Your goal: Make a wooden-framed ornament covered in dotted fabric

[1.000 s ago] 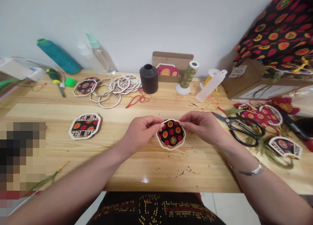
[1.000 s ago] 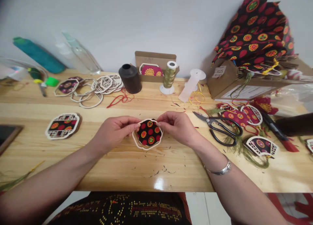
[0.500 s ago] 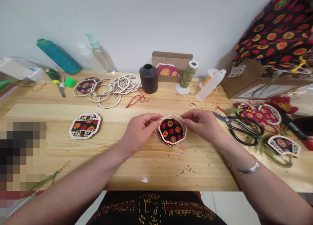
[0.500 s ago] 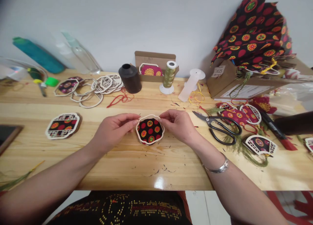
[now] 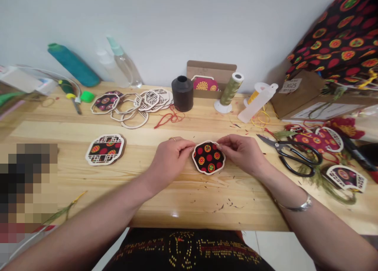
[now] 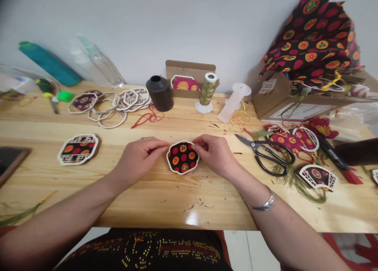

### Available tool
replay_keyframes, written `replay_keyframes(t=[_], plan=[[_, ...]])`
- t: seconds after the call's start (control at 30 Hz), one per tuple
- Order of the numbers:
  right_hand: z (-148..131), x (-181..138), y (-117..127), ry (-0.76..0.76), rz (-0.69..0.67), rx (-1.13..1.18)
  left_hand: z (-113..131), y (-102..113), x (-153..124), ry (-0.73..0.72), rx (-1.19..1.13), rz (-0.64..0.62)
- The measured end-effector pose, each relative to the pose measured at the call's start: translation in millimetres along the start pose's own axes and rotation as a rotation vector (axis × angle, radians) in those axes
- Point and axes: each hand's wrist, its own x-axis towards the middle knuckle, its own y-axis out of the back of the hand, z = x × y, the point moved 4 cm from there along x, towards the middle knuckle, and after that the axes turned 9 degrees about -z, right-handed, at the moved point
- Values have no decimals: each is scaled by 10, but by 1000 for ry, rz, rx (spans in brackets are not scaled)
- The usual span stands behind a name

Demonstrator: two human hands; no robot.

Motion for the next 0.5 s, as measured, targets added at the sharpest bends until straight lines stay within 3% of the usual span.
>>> replay_keyframes(t=[0.2,0.37,0.5], plan=[[-35,-10,12,52,17,-63,-20,-21,-8,14,19,-24],[-45,-31,185,92,168,-170,-21,-20,-8,51,44,-8],[-80,-29,270,139,13,-228,-25,-9,-3,72,37,-43]])
